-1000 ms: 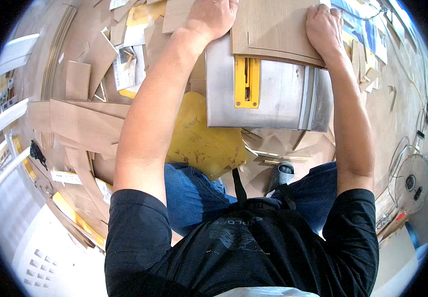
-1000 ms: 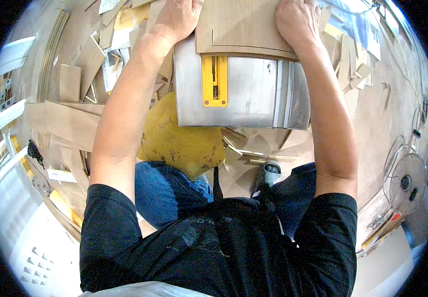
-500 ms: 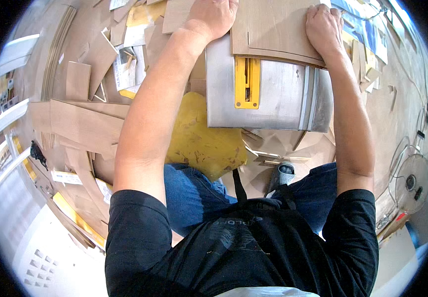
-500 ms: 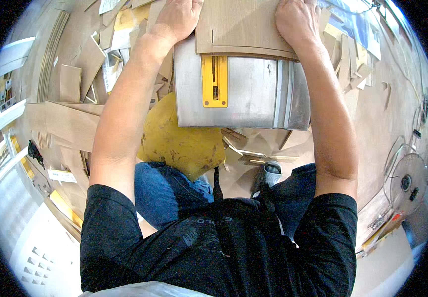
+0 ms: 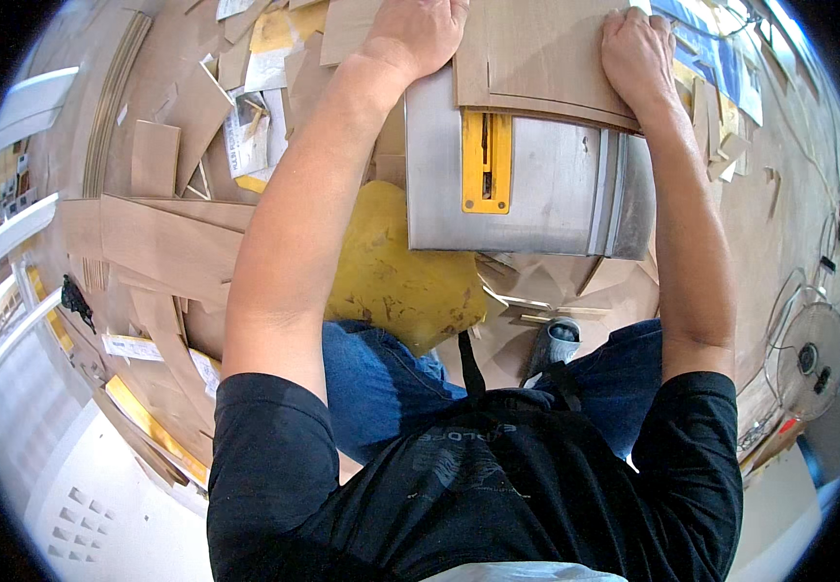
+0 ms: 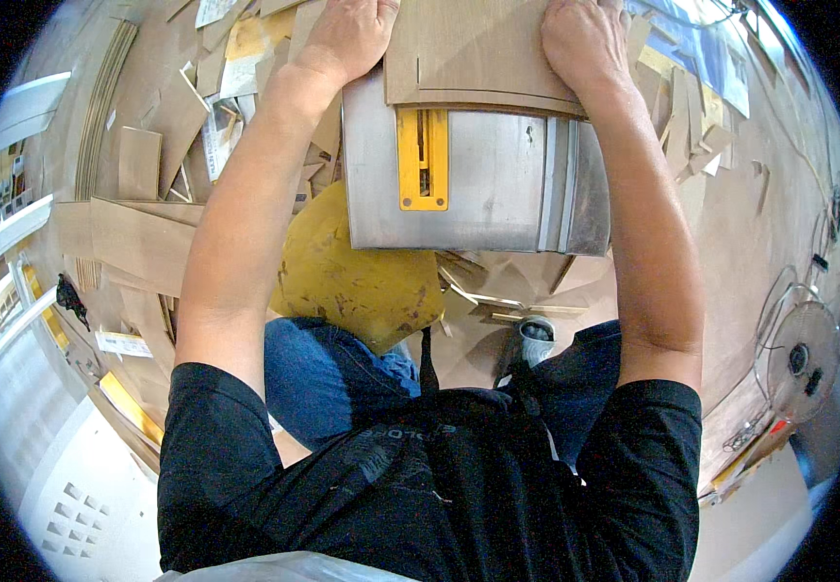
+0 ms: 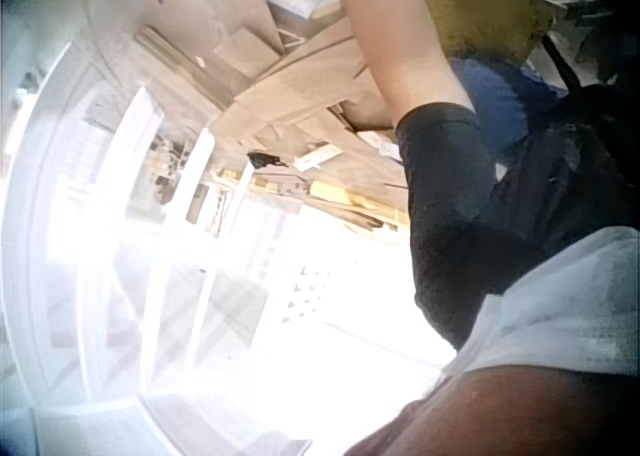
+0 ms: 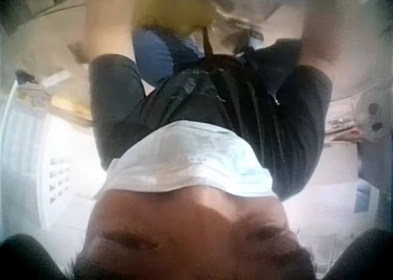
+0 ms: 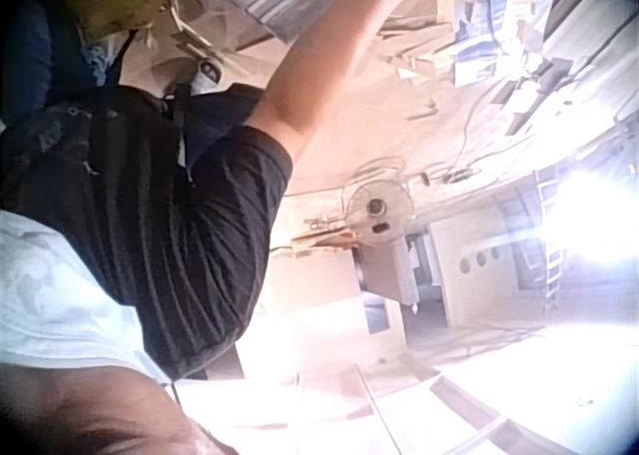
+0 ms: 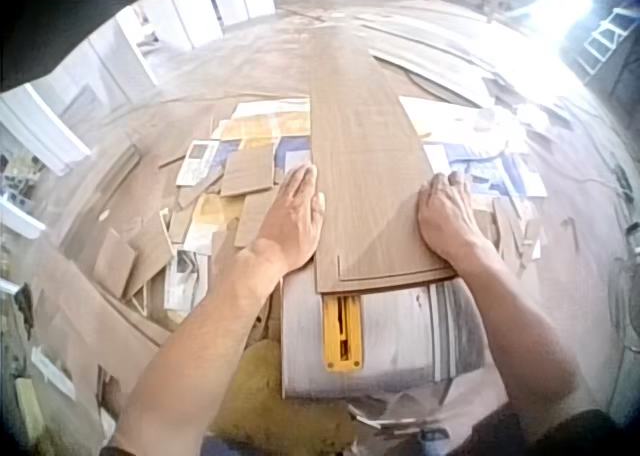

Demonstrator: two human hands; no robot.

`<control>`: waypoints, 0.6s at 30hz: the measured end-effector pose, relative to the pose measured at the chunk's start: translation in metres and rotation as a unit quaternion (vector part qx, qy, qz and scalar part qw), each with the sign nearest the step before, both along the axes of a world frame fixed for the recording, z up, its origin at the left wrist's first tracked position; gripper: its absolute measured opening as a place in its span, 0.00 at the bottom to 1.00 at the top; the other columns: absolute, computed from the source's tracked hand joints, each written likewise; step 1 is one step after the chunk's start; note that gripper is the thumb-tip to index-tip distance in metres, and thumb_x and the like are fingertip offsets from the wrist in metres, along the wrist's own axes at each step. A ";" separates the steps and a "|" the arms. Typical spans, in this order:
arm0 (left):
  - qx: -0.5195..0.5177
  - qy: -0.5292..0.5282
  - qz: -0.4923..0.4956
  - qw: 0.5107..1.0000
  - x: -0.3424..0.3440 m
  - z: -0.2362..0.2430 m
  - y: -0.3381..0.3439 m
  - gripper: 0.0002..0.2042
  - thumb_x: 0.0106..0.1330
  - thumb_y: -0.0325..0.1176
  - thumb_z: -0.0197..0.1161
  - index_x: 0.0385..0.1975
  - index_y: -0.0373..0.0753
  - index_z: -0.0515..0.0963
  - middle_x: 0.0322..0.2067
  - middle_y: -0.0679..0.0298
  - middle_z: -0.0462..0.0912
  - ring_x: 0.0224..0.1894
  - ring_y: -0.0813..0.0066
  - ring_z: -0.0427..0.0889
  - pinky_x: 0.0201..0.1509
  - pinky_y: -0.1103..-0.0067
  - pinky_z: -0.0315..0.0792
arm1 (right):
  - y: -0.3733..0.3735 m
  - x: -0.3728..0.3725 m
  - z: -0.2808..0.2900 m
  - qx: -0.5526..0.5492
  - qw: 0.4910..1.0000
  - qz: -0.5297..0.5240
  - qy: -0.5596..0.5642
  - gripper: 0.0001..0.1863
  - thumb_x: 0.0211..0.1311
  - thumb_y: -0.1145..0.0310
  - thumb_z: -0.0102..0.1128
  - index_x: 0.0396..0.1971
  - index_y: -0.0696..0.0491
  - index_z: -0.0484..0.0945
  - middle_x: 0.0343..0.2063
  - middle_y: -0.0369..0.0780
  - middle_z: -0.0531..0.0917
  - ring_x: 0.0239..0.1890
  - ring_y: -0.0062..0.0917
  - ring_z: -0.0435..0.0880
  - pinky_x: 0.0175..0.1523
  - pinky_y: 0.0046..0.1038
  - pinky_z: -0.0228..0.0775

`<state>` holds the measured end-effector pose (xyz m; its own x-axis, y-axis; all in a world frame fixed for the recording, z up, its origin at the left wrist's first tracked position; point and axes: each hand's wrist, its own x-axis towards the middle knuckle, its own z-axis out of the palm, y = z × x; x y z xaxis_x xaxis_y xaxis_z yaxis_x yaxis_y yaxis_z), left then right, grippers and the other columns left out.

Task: The person marks a wood-textured flooring plank using a square and pencil, then carries it to a table saw and makes several cuts to remove a rectangular section before fitting it into a corner of the room.

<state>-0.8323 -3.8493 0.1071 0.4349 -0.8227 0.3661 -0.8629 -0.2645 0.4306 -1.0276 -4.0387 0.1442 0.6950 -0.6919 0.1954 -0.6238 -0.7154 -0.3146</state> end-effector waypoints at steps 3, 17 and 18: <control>0.002 0.005 -0.002 1.000 -0.001 0.000 -0.001 0.27 0.77 0.37 0.43 0.68 0.21 0.60 0.69 0.36 0.62 0.74 0.45 0.58 0.81 0.65 0.51 | -0.003 -0.002 -0.003 -0.010 1.000 0.003 0.012 0.19 0.74 0.65 0.43 0.45 0.68 0.72 0.48 0.65 0.76 0.55 0.58 0.71 0.66 0.52 0.60; -0.013 0.001 -0.004 1.000 -0.001 -0.002 -0.001 0.27 0.77 0.36 0.43 0.68 0.21 0.61 0.68 0.36 0.63 0.73 0.44 0.60 0.80 0.64 0.53 | -0.024 -0.005 -0.023 -0.073 0.996 0.021 0.045 0.28 0.77 0.54 0.39 0.53 0.65 0.77 0.53 0.63 0.77 0.59 0.56 0.71 0.69 0.52 0.57; -0.015 0.002 -0.003 1.000 -0.001 -0.002 -0.001 0.27 0.77 0.36 0.44 0.68 0.21 0.61 0.68 0.36 0.63 0.73 0.44 0.60 0.80 0.64 0.53 | -0.027 -0.004 -0.023 -0.076 0.995 0.032 0.061 0.28 0.77 0.53 0.39 0.53 0.65 0.77 0.54 0.63 0.76 0.60 0.57 0.71 0.69 0.53 0.57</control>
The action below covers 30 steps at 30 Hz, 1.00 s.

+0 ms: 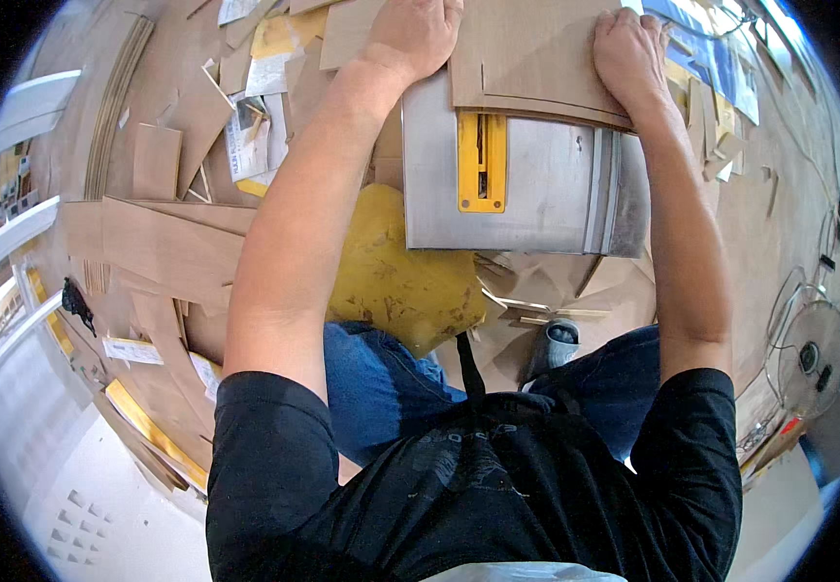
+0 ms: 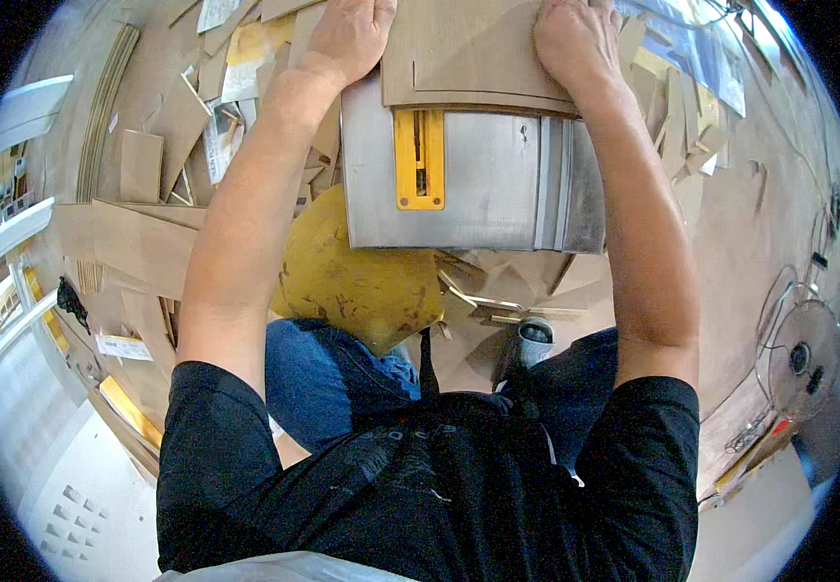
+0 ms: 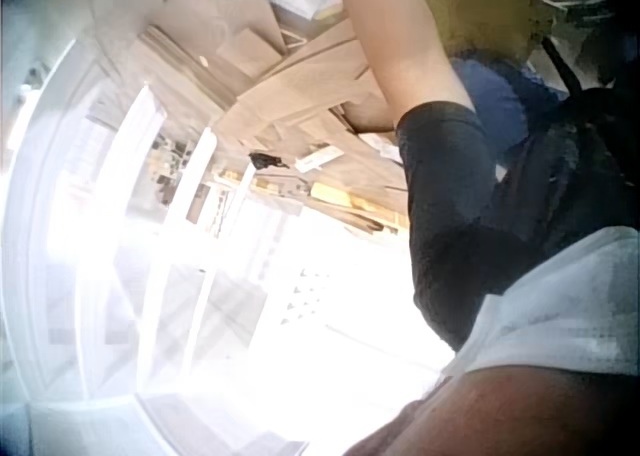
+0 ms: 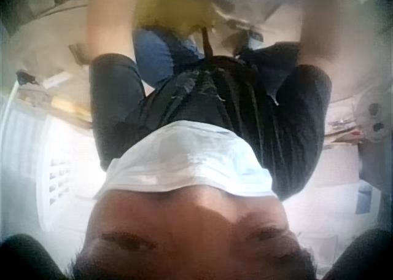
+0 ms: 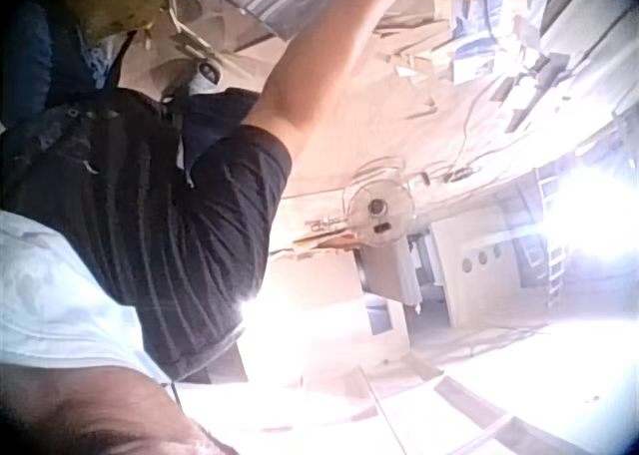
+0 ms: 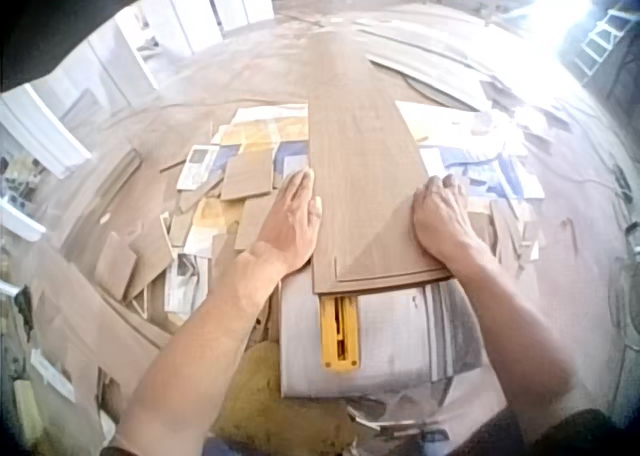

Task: The person marks a wood-textured flooring plank using a square and pencil, then carries it to a table saw and makes several cuts to remove a rectangular section before fitting it into a corner of the room.

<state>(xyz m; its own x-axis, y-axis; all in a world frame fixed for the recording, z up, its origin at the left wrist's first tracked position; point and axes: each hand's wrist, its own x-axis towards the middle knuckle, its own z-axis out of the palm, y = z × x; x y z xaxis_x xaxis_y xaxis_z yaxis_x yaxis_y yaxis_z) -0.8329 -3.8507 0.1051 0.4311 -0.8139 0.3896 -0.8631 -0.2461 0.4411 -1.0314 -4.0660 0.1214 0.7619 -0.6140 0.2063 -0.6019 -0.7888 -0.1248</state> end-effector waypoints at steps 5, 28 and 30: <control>-0.006 -0.015 0.003 1.000 0.001 -0.002 0.001 0.27 0.77 0.37 0.44 0.68 0.21 0.61 0.68 0.36 0.64 0.73 0.44 0.61 0.79 0.63 0.54 | 0.011 0.001 0.002 0.018 0.998 -0.042 -0.040 0.29 0.78 0.53 0.38 0.54 0.65 0.76 0.55 0.64 0.76 0.60 0.58 0.71 0.69 0.53 0.57; 0.005 -0.031 0.008 0.999 -0.006 -0.003 0.009 0.27 0.77 0.37 0.45 0.68 0.21 0.61 0.68 0.36 0.64 0.73 0.44 0.61 0.79 0.64 0.54 | 0.020 -0.006 0.011 0.024 1.000 0.008 -0.014 0.28 0.77 0.55 0.37 0.50 0.68 0.76 0.51 0.62 0.79 0.59 0.56 0.71 0.68 0.52 0.59; 0.005 -0.039 0.010 0.999 -0.007 -0.003 0.009 0.27 0.77 0.37 0.45 0.68 0.21 0.61 0.68 0.36 0.64 0.73 0.44 0.61 0.79 0.64 0.54 | 0.027 -0.007 0.013 0.033 0.998 -0.024 -0.041 0.27 0.77 0.57 0.39 0.50 0.68 0.77 0.52 0.64 0.78 0.60 0.56 0.71 0.68 0.52 0.58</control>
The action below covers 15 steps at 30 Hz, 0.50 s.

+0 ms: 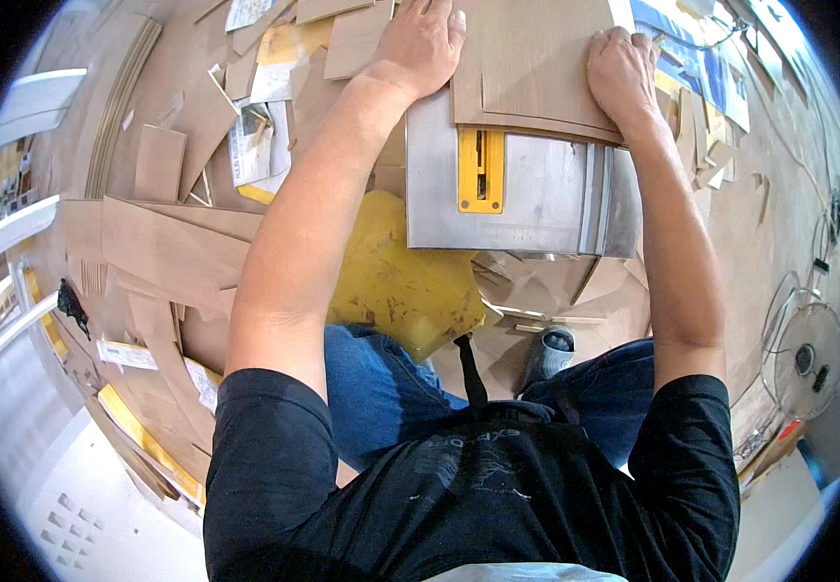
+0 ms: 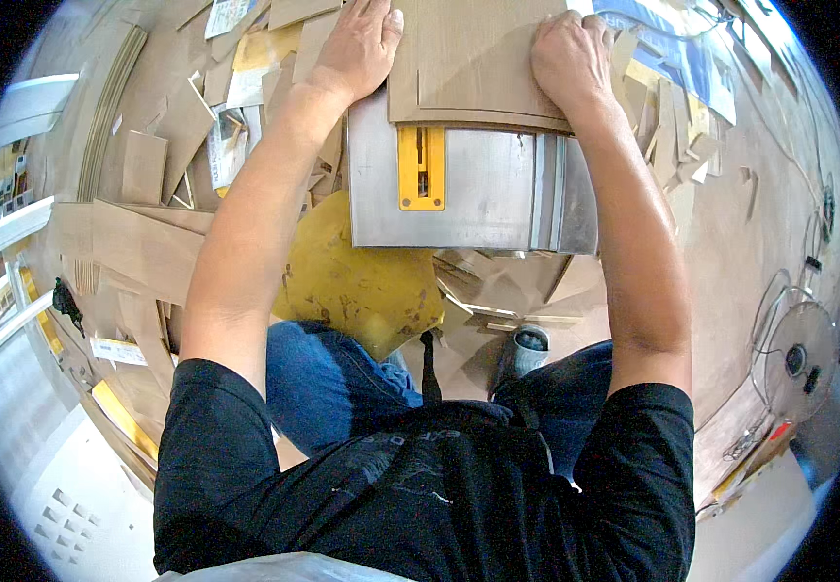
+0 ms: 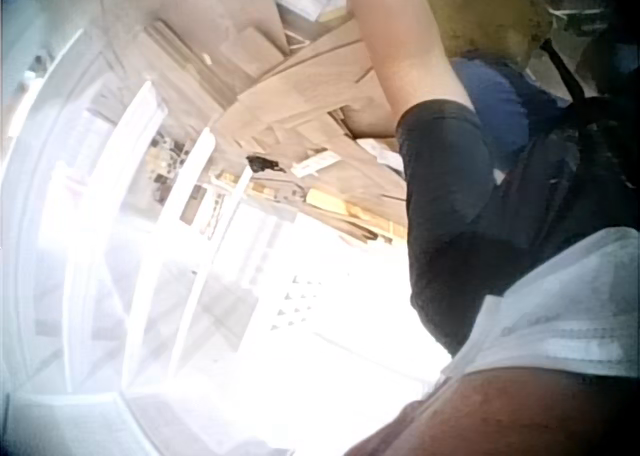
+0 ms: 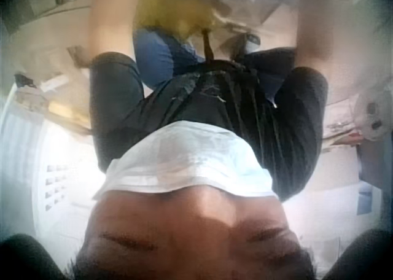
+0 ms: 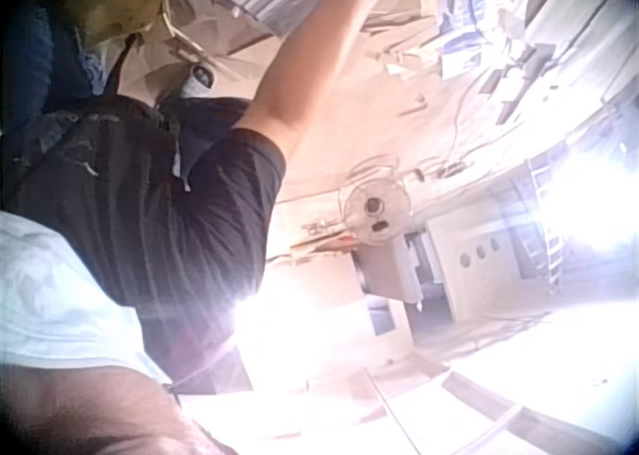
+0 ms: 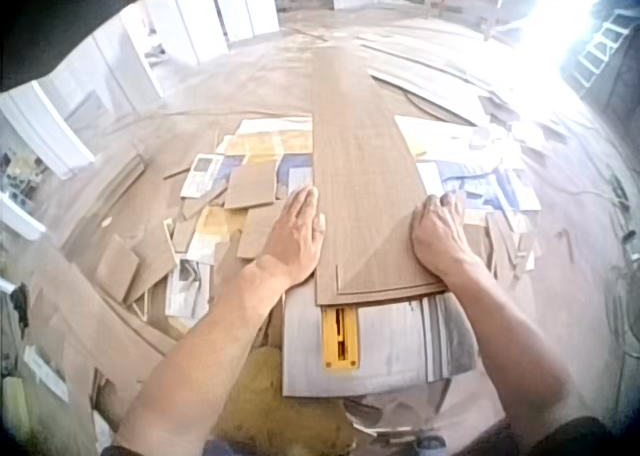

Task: The person marks a wood-textured flooring plank using a square and pencil, then carries it to a table saw and makes several cuts to remove a rectangular section before fitting it into a corner of the room.

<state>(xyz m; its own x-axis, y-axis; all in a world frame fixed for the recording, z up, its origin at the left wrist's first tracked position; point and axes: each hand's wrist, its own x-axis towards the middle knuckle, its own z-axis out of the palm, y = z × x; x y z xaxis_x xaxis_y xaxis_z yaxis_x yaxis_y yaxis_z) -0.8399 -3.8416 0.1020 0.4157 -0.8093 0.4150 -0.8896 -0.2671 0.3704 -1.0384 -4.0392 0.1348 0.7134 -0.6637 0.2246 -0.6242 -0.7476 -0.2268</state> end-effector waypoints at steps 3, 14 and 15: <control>-0.009 0.016 -0.011 1.000 -0.002 0.003 -0.001 0.27 0.77 0.37 0.44 0.67 0.21 0.62 0.68 0.36 0.64 0.72 0.43 0.61 0.79 0.63 0.54 | 0.002 -0.002 0.002 -0.002 1.000 0.007 -0.001 0.26 0.76 0.59 0.41 0.49 0.70 0.78 0.52 0.65 0.77 0.60 0.57 0.71 0.68 0.51 0.59; -0.033 0.020 -0.014 0.999 -0.006 0.003 0.006 0.27 0.75 0.36 0.47 0.66 0.21 0.63 0.66 0.35 0.66 0.71 0.41 0.64 0.77 0.61 0.57 | 0.009 -0.004 0.006 0.044 0.999 -0.015 -0.001 0.26 0.76 0.58 0.42 0.54 0.69 0.74 0.54 0.64 0.74 0.62 0.58 0.69 0.69 0.52 0.60; -0.030 0.020 -0.002 0.999 -0.008 0.005 0.005 0.26 0.75 0.36 0.48 0.66 0.21 0.63 0.66 0.35 0.66 0.70 0.41 0.64 0.76 0.61 0.59 | 0.015 -0.007 0.017 0.011 0.999 0.022 0.041 0.26 0.77 0.58 0.42 0.54 0.69 0.74 0.53 0.64 0.75 0.61 0.59 0.70 0.68 0.52 0.60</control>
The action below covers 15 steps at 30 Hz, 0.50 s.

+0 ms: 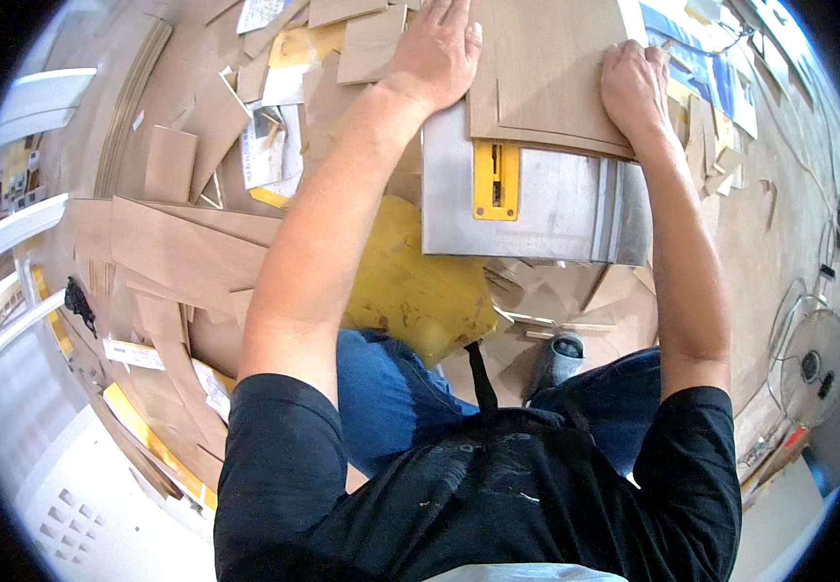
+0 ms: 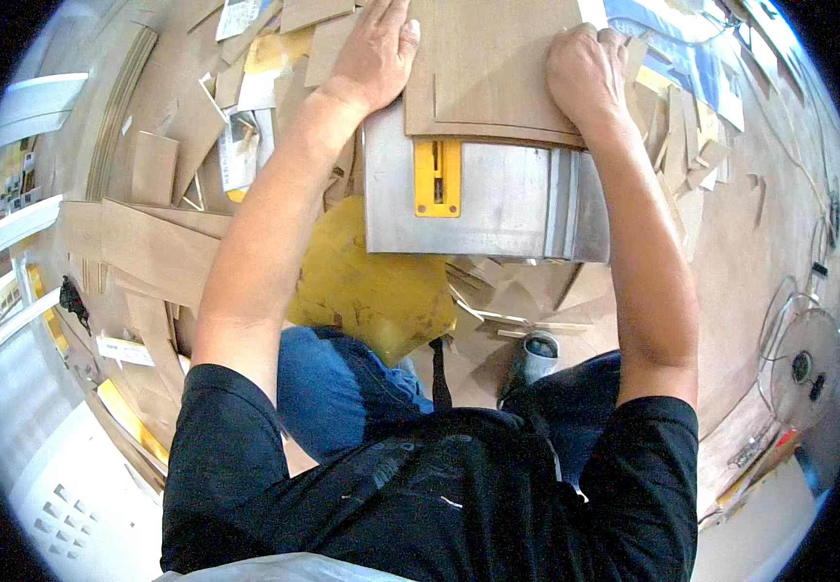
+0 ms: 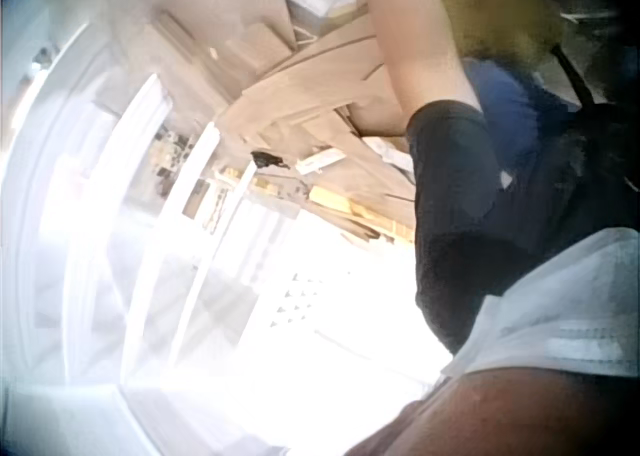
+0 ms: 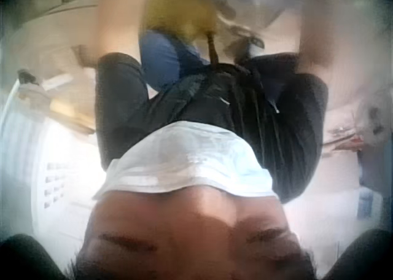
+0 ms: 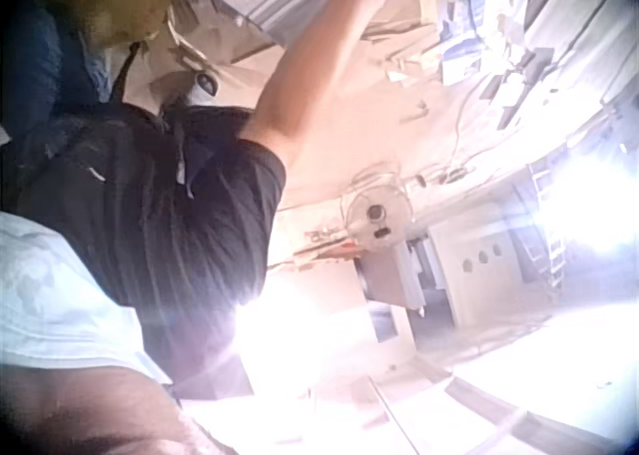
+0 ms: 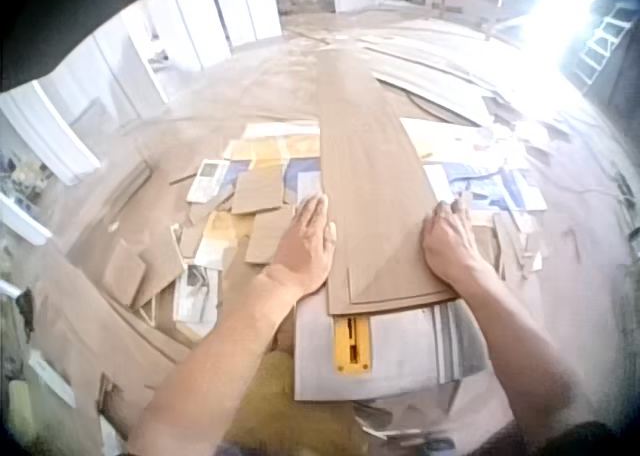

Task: The person marks a wood-textured flooring plank using a square and pencil, then carries it to a table saw and makes several cuts to remove a rectangular section before fitting it into a corner of the room.

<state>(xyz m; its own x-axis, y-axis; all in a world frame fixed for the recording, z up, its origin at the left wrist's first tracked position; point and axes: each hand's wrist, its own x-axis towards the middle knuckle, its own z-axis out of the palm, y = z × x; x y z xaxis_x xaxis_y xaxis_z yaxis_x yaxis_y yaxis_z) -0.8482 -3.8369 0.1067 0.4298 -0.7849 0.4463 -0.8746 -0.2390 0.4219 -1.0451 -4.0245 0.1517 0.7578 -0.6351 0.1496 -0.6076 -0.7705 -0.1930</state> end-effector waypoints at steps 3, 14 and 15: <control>0.014 0.005 -0.004 1.000 -0.005 0.003 0.001 0.27 0.75 0.36 0.47 0.67 0.21 0.62 0.67 0.35 0.66 0.71 0.41 0.63 0.77 0.62 0.58 | -0.007 -0.004 -0.017 0.018 0.998 -0.043 -0.051 0.26 0.77 0.57 0.42 0.53 0.67 0.74 0.54 0.64 0.74 0.58 0.59 0.71 0.66 0.53 0.63; 0.041 0.009 -0.008 0.999 -0.011 0.005 0.009 0.28 0.77 0.37 0.44 0.68 0.20 0.60 0.68 0.35 0.63 0.73 0.43 0.61 0.79 0.63 0.55 | -0.005 -0.009 -0.018 0.016 0.999 -0.031 -0.008 0.25 0.77 0.57 0.41 0.52 0.66 0.74 0.52 0.62 0.75 0.58 0.57 0.72 0.64 0.53 0.63; 0.041 0.008 -0.010 0.999 -0.012 0.006 0.010 0.28 0.77 0.37 0.44 0.68 0.20 0.60 0.68 0.35 0.63 0.73 0.43 0.61 0.79 0.63 0.55 | -0.003 -0.010 -0.019 0.011 0.999 -0.029 -0.016 0.25 0.77 0.57 0.41 0.52 0.66 0.74 0.52 0.62 0.76 0.57 0.57 0.73 0.64 0.52 0.63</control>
